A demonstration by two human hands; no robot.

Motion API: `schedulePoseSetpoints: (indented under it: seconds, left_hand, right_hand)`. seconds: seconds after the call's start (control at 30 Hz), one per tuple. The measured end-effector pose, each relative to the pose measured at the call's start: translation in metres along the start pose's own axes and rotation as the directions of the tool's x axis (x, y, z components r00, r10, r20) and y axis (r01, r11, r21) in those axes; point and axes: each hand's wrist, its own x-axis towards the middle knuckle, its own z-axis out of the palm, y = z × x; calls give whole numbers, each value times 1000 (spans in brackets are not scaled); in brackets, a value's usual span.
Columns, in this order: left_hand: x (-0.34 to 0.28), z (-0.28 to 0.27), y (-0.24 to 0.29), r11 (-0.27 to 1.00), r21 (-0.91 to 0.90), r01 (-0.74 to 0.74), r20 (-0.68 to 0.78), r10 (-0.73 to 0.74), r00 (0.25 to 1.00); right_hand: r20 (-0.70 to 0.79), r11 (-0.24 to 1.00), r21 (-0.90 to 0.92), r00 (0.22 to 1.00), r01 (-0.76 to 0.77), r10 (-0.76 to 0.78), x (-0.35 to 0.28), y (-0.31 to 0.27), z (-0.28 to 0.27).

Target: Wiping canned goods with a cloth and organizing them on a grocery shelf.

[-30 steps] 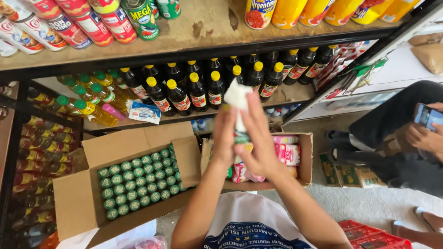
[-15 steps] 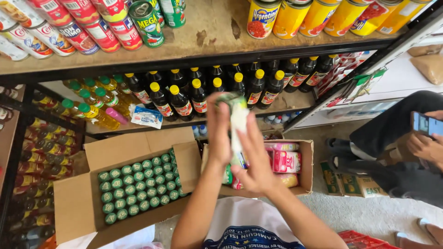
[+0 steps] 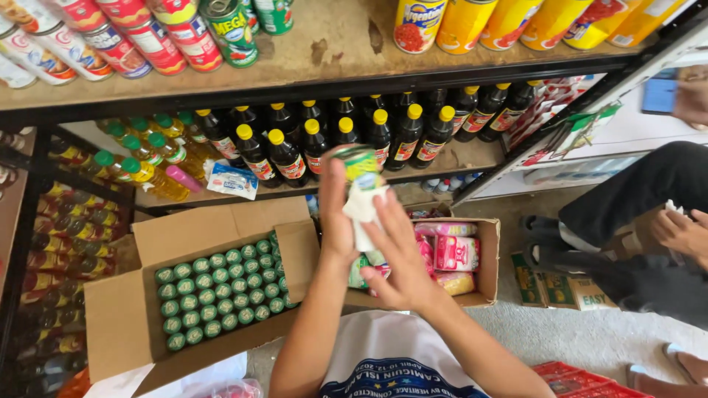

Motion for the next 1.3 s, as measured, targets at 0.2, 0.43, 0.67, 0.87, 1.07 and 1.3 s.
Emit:
schedulePoseSetpoints:
  seconds: [0.2,0.43,0.67,0.87,1.07,1.3]
  left_hand:
    - [-31,41,23,915,387,114,-41,-106,993]
    - [-9,2,-12,997,76,33,61,-37,997]
    - [-29,29,1,983,162,84,88,-99,991]
    - [-9,3,-21,997,64,34,35,-37,999]
    - [-35,42,-4,979,191,73,1,-75,997]
    - [-15,14,-31,983,167,75,14,-79,997]
  right_hand:
    - [-73,995,76,995,-69,75,40,2,-22]
    - [-51,992,75,993,-102,105,8,-7,-12]
    - [-62,991,50,990,-127,130,28,-1,-33]
    - [-49,991,61,991,-118,121,-7,-4,-16]
    - [-88,996,-13,992,-89,88,22,1,-36]
    - [-66,987,62,987,-145,150,-1,-7,-25]
